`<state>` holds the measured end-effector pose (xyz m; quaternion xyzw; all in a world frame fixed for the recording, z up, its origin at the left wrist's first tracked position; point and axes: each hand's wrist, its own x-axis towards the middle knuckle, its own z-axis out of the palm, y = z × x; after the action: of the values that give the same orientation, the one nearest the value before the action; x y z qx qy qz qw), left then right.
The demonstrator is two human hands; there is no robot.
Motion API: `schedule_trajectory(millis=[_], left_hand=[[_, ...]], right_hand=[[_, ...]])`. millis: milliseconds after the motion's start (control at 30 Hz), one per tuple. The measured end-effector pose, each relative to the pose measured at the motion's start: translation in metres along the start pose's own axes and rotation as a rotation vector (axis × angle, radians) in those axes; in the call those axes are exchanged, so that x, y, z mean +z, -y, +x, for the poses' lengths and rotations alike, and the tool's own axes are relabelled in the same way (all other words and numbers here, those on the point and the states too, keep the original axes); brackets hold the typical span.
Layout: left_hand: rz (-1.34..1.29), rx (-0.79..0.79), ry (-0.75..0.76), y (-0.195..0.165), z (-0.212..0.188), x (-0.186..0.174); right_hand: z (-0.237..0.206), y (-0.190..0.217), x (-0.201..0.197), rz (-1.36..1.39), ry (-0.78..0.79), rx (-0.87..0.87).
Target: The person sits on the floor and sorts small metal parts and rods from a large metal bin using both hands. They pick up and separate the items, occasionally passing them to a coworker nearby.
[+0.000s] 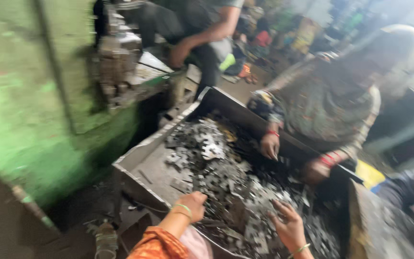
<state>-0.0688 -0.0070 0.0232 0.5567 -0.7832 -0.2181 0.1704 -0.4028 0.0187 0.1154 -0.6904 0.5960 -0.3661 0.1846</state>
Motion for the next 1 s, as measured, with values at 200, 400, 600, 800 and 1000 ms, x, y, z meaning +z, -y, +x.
schedule_trajectory(millis=[200,400,600,800,1000], left_hand=[[0.051,-0.011,-0.042,-0.016,-0.006,0.022],[0.127,0.035,-0.079,-0.038,-0.003,0.044],[0.043,0.158,-0.039,-0.095,0.013,0.091],[0.172,0.211,0.164,-0.159,0.043,0.131],[0.466,0.118,0.221,-0.207,0.06,0.156]], right_hand=[[-0.085,-0.131,-0.114,-0.1,-0.228,0.217],[-0.128,-0.192,-0.12,-0.209,-0.302,0.463],[-0.13,-0.196,-0.095,-0.273,-0.077,0.496],[-0.096,-0.167,-0.055,-0.428,0.422,0.376],[-0.083,-0.162,-0.012,-0.51,0.7,0.149]])
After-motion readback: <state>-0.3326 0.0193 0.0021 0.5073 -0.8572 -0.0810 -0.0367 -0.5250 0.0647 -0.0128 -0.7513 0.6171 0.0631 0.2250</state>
